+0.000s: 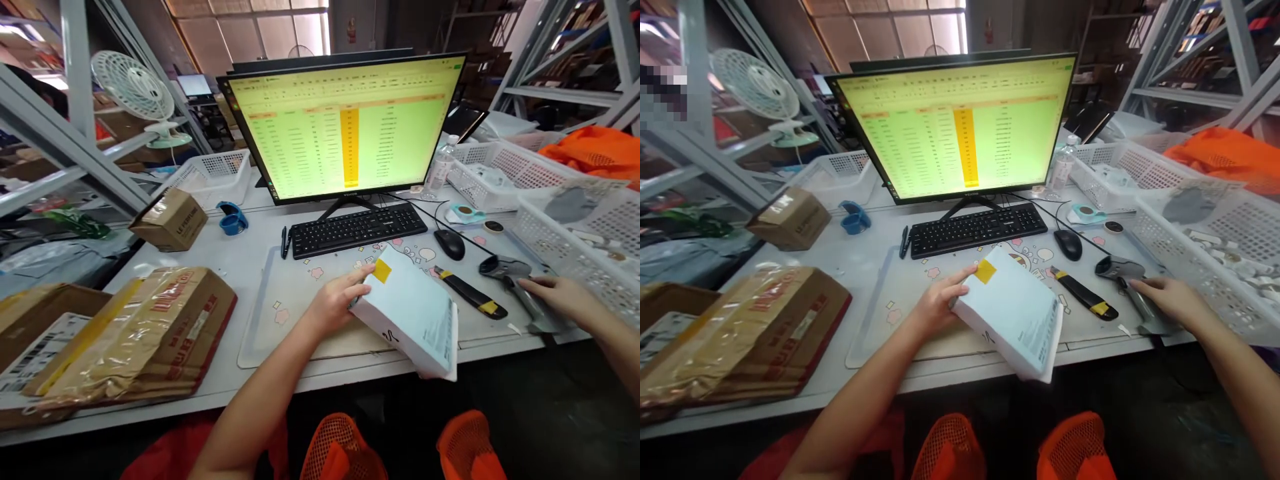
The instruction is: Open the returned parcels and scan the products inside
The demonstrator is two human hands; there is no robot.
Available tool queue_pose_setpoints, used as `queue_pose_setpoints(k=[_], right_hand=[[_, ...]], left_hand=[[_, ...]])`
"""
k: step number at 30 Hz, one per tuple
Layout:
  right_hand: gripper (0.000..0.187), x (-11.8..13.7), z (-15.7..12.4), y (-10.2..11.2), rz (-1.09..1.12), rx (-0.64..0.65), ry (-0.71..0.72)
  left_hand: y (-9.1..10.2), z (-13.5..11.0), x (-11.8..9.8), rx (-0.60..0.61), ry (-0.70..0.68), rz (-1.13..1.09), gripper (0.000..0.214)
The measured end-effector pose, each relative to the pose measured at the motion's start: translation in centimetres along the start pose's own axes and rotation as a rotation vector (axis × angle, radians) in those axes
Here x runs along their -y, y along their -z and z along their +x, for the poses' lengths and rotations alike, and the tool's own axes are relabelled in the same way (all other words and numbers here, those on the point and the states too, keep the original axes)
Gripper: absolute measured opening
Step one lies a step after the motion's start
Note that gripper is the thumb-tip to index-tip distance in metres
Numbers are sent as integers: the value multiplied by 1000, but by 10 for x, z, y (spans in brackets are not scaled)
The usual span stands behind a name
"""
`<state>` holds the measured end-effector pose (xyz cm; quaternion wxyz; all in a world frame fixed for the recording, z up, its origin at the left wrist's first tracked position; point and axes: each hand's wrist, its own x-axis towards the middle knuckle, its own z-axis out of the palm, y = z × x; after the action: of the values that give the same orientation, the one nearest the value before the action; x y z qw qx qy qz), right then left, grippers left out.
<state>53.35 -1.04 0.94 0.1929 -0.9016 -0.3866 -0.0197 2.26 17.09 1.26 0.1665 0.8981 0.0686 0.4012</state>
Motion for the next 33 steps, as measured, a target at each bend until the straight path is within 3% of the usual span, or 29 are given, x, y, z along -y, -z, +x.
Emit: queue_pose_setpoints(k=[2, 5, 9, 11, 13, 18, 22, 25, 28, 30, 33], right_hand=[[36, 18, -2, 1, -95, -1, 48], [44, 88, -5, -5, -17, 31, 280], [42, 204, 8, -42, 55, 233, 585], [43, 242, 18, -63, 44, 260, 644], [47, 262, 24, -82, 37, 266, 666], [59, 277, 20, -106, 30, 256, 673], [49, 287, 19, -110, 71, 245, 645], [44, 291, 22, -100, 207, 301, 591], [52, 276, 19, -73, 322, 338, 530], [62, 250, 8, -48, 438, 478, 519], [81, 202, -31, -12, 691, 953, 539]], left_hand=[[0, 1, -2, 16, -26, -23, 38], [1, 1, 0, 36, -13, -14, 34], [3, -2, 7, 11, 5, 39, 28], [4, -2, 9, -42, -43, 89, 31], [4, 0, 9, -96, -108, 138, 38], [3, 4, 5, -127, -165, 139, 48], [0, 5, 2, -114, -153, 107, 46], [0, 4, 2, -120, -146, 98, 49], [4, 5, 6, -161, -123, 80, 58], [7, 5, 11, -213, -142, 84, 63], [8, 2, 16, -234, -229, 69, 67]])
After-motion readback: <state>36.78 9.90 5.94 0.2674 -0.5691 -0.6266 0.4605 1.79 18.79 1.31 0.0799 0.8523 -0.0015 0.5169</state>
